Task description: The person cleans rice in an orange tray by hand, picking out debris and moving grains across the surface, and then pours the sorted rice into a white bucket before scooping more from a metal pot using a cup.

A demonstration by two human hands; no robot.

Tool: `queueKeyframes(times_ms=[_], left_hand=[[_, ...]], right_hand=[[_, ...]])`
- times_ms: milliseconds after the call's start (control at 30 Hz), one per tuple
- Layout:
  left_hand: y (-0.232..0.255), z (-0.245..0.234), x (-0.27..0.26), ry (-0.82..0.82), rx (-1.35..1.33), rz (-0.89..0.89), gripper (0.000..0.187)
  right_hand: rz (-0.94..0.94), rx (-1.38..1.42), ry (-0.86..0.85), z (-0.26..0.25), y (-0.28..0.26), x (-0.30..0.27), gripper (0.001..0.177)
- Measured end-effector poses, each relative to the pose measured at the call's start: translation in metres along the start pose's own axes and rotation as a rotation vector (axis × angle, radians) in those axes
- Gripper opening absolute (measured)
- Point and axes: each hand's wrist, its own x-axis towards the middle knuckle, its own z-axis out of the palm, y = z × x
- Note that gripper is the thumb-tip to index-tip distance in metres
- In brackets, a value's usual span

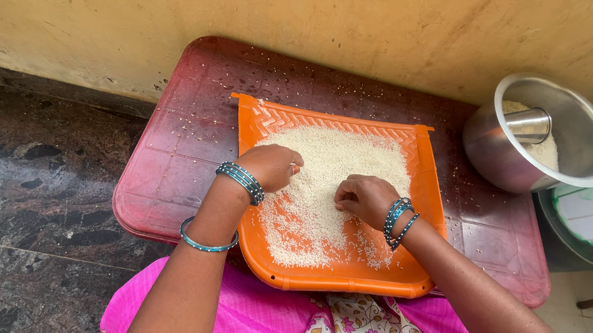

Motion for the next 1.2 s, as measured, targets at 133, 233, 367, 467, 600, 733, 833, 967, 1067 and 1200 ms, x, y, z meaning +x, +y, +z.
queueKeyframes(times_ms=[133, 233, 367, 467, 600, 733, 833, 967, 1067, 1200], left_hand=[[-0.004, 0.001, 0.001, 0.012, -0.016, 0.006, 0.025], [-0.004, 0.001, 0.002, 0.024, -0.037, -0.009, 0.026], [-0.001, -0.003, 0.002, 0.025, -0.022, 0.005, 0.026], [0.008, -0.006, -0.001, 0.057, -0.065, 0.030, 0.028], [0.030, -0.006, -0.007, -0.017, -0.138, 0.028, 0.033], [0.059, 0.000, 0.001, -0.117, -0.200, 0.143, 0.027], [0.080, 0.013, 0.014, -0.201, -0.151, 0.116, 0.023], [0.097, 0.021, 0.034, -0.213, -0.027, 0.163, 0.020], [0.103, 0.031, 0.039, -0.239, 0.159, 0.124, 0.018], [0.101, 0.045, 0.039, -0.174, 0.159, 0.124, 0.012]], right_hand=[[0.013, 0.042, -0.012, -0.003, 0.010, 0.011, 0.012], [0.079, 0.209, -0.035, -0.011, 0.027, 0.030, 0.011], [0.168, 0.505, -0.088, -0.028, 0.050, 0.048, 0.014], [0.172, 0.400, -0.084, -0.034, 0.050, 0.038, 0.012], [0.148, 0.347, 0.026, -0.032, 0.042, -0.004, 0.021], [0.262, 0.315, 0.376, -0.034, 0.054, -0.043, 0.024], [0.284, 0.347, 0.415, -0.030, 0.074, -0.053, 0.025], [0.213, 0.355, 0.329, -0.033, 0.086, -0.057, 0.027], [0.207, 0.196, 0.244, -0.036, 0.081, -0.062, 0.028], [0.249, 0.182, 0.190, -0.042, 0.076, -0.069, 0.030]])
